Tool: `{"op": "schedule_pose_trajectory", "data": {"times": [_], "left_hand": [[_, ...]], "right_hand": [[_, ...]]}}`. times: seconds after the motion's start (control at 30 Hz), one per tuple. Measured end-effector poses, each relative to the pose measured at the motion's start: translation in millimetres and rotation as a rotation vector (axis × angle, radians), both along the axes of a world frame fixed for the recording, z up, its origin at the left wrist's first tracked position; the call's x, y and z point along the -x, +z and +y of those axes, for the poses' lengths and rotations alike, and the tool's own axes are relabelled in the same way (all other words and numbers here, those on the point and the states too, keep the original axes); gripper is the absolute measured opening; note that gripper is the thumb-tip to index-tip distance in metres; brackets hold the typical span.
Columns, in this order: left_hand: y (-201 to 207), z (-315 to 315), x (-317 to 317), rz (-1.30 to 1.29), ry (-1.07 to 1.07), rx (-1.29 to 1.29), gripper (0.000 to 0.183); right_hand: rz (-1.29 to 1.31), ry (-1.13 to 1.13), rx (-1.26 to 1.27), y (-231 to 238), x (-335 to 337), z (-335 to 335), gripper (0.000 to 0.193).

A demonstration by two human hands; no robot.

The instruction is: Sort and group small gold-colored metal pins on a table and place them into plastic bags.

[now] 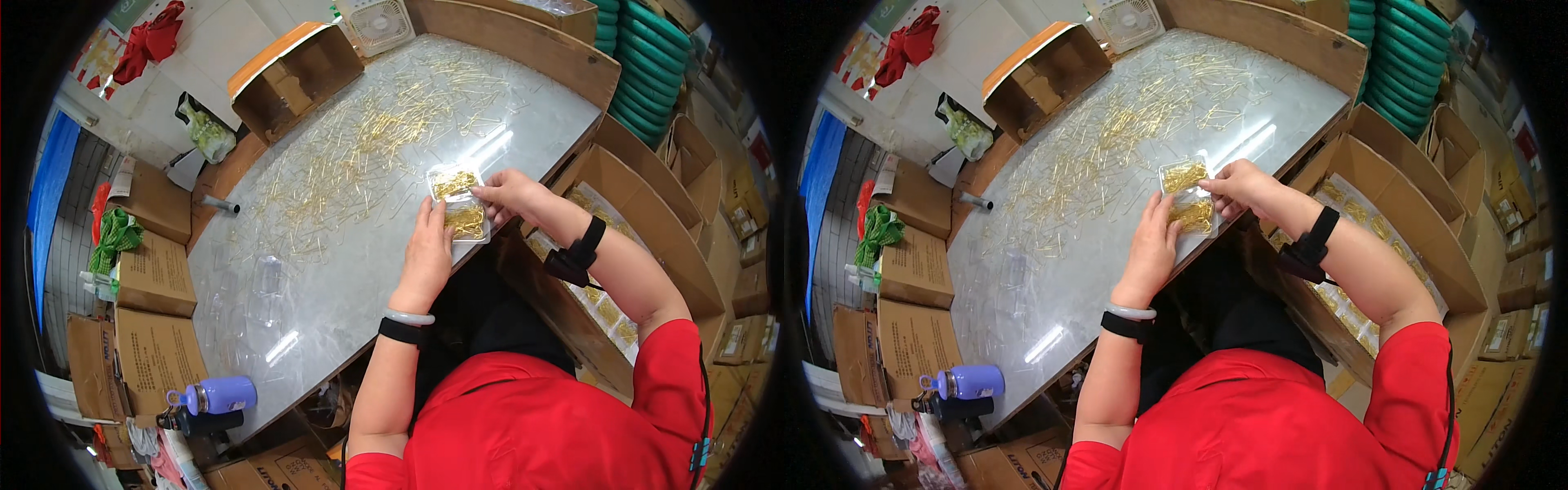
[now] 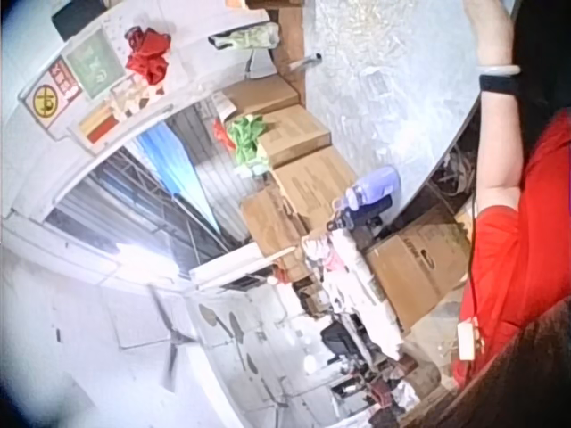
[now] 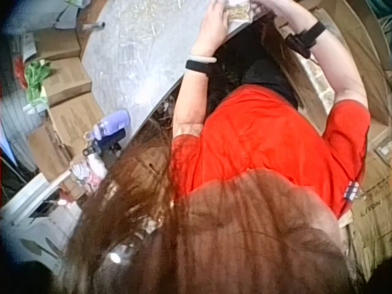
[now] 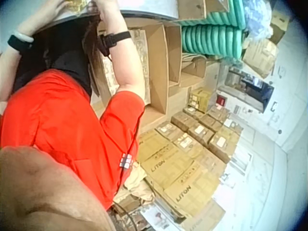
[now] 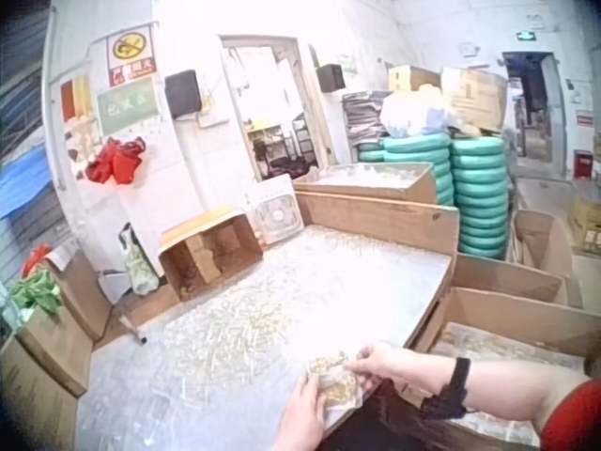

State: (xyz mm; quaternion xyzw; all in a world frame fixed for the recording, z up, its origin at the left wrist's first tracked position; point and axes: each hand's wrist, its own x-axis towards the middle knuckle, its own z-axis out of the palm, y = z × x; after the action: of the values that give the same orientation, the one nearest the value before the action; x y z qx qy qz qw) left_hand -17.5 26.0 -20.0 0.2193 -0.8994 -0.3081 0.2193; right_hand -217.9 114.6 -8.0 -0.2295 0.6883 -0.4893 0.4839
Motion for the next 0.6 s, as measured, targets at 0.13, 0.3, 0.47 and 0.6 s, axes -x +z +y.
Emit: {"op": "schedule_pose_trajectory", "data": {"times": [0.13, 0.3, 0.47, 0.6], "left_hand": [[4.7, 2.7, -0.6, 0.002, -0.003, -0.023, 0.053], [0.5, 3.3, -0.6, -0.011, 0.015, -0.017, 0.058], [2.4, 3.2, 0.4, -0.033, 0.022, -0.023, 0.058], [9.6, 4.4, 2.8, -0.071, 0.022, -0.002, 0.059]], "right_hand": [[-0.011, -0.036, 0.054, -5.7, 1.8, -2.2, 0.023], [-0.039, 0.056, 0.041, -5.0, 8.7, -1.5, 0.026], [0.022, 0.086, -0.01, 0.5, 4.5, -2.7, 0.022], [0.053, 0.075, -0.032, 0.0, 3.3, -6.2, 0.022]]}}
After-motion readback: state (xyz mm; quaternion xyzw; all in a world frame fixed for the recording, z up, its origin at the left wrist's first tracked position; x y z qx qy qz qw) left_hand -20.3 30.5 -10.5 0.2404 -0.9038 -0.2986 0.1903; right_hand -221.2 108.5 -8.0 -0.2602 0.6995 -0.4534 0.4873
